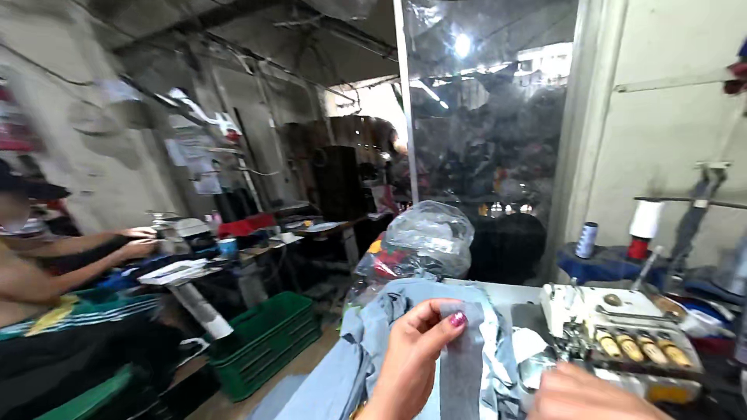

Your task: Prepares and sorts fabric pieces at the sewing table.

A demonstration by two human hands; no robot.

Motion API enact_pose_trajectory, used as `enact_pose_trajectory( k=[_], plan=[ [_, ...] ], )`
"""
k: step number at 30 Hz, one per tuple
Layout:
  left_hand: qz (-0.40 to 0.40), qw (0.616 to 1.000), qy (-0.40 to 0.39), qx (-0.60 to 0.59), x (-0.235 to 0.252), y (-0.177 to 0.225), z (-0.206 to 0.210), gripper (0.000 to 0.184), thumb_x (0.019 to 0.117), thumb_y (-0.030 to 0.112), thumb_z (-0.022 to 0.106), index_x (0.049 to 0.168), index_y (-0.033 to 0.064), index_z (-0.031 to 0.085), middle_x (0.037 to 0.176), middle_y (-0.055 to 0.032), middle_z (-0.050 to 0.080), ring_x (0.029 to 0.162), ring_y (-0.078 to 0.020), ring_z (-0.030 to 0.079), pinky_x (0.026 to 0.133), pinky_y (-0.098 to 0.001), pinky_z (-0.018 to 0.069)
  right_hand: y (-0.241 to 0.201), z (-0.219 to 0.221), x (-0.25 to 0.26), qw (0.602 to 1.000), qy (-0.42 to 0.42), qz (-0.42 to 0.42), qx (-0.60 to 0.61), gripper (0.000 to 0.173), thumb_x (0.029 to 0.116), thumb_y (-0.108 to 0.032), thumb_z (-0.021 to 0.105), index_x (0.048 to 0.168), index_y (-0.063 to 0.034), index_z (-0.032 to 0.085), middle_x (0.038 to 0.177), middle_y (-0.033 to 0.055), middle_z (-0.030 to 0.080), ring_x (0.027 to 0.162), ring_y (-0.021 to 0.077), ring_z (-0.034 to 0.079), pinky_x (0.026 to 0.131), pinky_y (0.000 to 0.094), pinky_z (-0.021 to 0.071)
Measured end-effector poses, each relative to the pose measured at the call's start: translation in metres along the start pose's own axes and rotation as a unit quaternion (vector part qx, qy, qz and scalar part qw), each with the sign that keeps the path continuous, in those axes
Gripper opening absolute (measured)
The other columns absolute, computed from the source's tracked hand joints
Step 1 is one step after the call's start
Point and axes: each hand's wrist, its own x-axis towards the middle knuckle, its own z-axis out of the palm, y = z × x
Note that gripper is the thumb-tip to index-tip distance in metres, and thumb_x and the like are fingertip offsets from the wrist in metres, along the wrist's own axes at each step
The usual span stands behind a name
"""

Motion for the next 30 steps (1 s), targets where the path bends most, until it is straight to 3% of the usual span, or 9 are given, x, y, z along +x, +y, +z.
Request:
enact_pose_trajectory(
  k=[4,11,14,17,21,23,26,27,30],
  plan=[
    [0.079,0.994,-0.077,-0.005,-0.019,-0.015,0.026,0.012,0.0895,0.019,0.076,0.099,0.0124,0.077,0.089,0.0031,0.075,0.078,-0.0025,0.069,0.072,-0.0205,0.0584,0.028,0.002,-0.006,0.990,0.095,0.017,-0.106,0.023,0.1039,-0.029,0.058,0.094,-0.0114,0.068,0.091,0.0048,0.067,0.094,0.0176,0.063,0.084,0.0318,0.0489],
    [-0.008,0.991,-0.107,-0.080,-0.031,-0.030,0.056,0.013,0.0897,0.019,0.076,0.094,0.0079,0.080,0.091,-0.0006,0.075,0.084,-0.0043,0.069,0.077,-0.0214,0.0584,0.032,-0.008,-0.024,0.972,0.117,0.097,-0.182,0.023,0.1019,-0.034,0.056,0.089,-0.0174,0.066,0.111,-0.0030,0.068,0.111,0.0086,0.060,0.089,0.0258,0.0512],
    [-0.036,0.984,-0.124,-0.124,-0.037,-0.034,0.062,0.014,0.0898,0.020,0.076,0.095,0.0080,0.080,0.092,-0.0010,0.074,0.083,-0.0045,0.069,0.076,-0.0223,0.0589,0.031,-0.011,-0.030,0.969,0.104,0.152,-0.164,0.021,0.1000,-0.033,0.057,0.091,-0.0172,0.067,0.105,-0.0053,0.071,0.103,0.0048,0.064,0.086,0.0249,0.0520],
    [-0.027,0.984,-0.131,-0.121,-0.040,-0.038,0.062,0.013,0.0911,0.021,0.075,0.097,0.0096,0.080,0.094,-0.0003,0.075,0.085,-0.0038,0.069,0.077,-0.0218,0.0582,0.030,-0.012,-0.035,0.973,0.094,0.193,-0.090,0.014,0.0986,-0.026,0.058,0.096,-0.0141,0.064,0.085,-0.0042,0.068,0.080,0.0020,0.064,0.070,0.0211,0.0528],
    [0.008,0.987,-0.141,-0.077,-0.039,-0.042,0.057,0.013,0.0928,0.023,0.073,0.097,0.0130,0.080,0.093,0.0037,0.073,0.085,-0.0010,0.067,0.076,-0.0189,0.0570,0.031,-0.016,-0.034,0.975,0.062,0.213,0.007,0.013,0.0978,-0.021,0.059,0.103,-0.0097,0.063,0.089,-0.0016,0.067,0.083,0.0004,0.064,0.075,0.0183,0.0534],
    [0.003,0.980,-0.170,-0.102,-0.039,-0.043,0.053,0.020,0.0944,0.026,0.071,0.107,0.0119,0.078,0.100,0.0024,0.074,0.089,-0.0022,0.067,0.079,-0.0205,0.0569,0.034,-0.019,-0.030,0.971,0.051,0.227,0.060,0.015,0.0974,-0.023,0.061,0.103,-0.0089,0.062,0.090,-0.0029,0.066,0.083,-0.0021,0.062,0.074,0.0158,0.0521],
    [-0.005,0.954,-0.256,-0.157,-0.041,-0.048,0.047,0.044,0.0941,0.032,0.070,0.133,0.0121,0.065,0.123,0.0020,0.067,0.105,-0.0051,0.063,0.093,-0.0261,0.0530,0.040,-0.021,-0.028,0.961,0.045,0.246,0.116,0.013,0.0970,-0.022,0.061,0.102,-0.0104,0.062,0.087,-0.0065,0.065,0.080,-0.0052,0.061,0.071,0.0140,0.0513],
    [-0.008,0.957,-0.245,-0.157,-0.045,-0.049,0.049,0.041,0.0930,0.028,0.072,0.131,0.0139,0.065,0.122,0.0038,0.068,0.106,-0.0045,0.064,0.094,-0.0264,0.0536,0.042,-0.021,-0.028,0.959,0.045,0.250,0.129,0.012,0.0971,-0.021,0.061,0.103,-0.0107,0.062,0.087,-0.0070,0.065,0.079,-0.0054,0.061,0.071,0.0140,0.0516],
    [-0.025,0.982,-0.112,-0.152,-0.052,-0.054,0.062,0.014,0.0909,0.017,0.074,0.104,0.0173,0.077,0.099,0.0062,0.074,0.090,-0.0014,0.068,0.082,-0.0218,0.0579,0.047,-0.020,-0.029,0.954,0.039,0.250,0.159,0.010,0.0984,-0.017,0.058,0.104,-0.0094,0.062,0.087,-0.0063,0.064,0.080,-0.0055,0.060,0.072,0.0134,0.0513]
  ],
)
